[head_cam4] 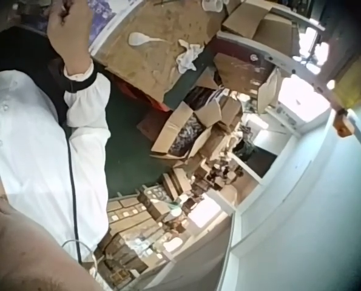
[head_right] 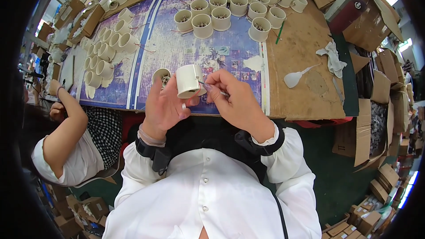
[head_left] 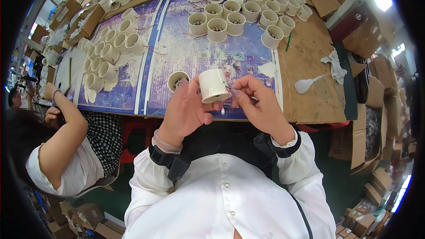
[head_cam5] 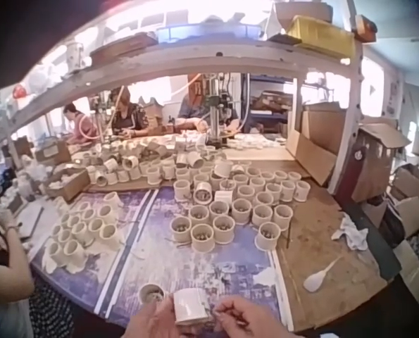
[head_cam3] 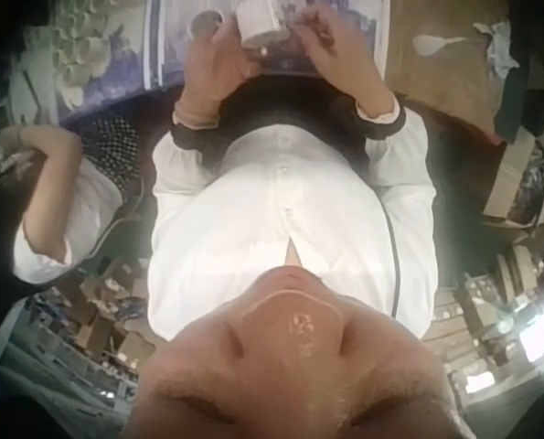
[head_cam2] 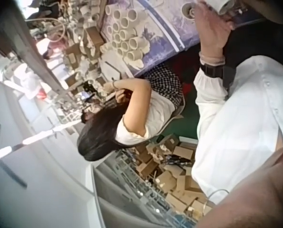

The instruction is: The person uses a tool to press components into a white plastic cylinder, applies glue from a bottle to the interior, and then uses a tool to tuck wires into the side of the housing before setting it down.

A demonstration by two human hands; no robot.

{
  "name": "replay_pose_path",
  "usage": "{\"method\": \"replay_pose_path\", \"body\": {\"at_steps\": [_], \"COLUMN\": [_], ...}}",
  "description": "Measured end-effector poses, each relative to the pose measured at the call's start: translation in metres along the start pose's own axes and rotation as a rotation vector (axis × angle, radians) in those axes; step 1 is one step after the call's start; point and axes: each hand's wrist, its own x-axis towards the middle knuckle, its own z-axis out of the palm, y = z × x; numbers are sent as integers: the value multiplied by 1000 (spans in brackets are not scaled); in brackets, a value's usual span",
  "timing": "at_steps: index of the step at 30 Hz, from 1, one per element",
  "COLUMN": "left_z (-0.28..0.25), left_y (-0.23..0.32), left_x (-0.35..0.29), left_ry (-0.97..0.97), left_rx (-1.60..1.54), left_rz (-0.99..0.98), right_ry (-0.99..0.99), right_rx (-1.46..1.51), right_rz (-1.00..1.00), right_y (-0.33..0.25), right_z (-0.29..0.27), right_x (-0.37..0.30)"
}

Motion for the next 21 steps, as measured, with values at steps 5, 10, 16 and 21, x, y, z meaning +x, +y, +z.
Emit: {"method": "replay_pose_path", "body": {"at_steps": [5,10,16,21], "left_z": [4,14,18,34], "left_y": [-3,-9,-13,-6], "left_x": [-2,-9,-13,-17], "left_ry": [164,117,23,-106], "left_rx": [59,268,624,1110], "left_rz": [102,268,476,655], "right_ry": [5,53,116,137], "right_rx": [-117,-203,-259,-213], "right_rz": [-93,-137,-277,-330], "right_y": [2,-7,-4,6], "right_z": [1,2,0,-2], "right_x": [-5,-12,-20,-22]}}
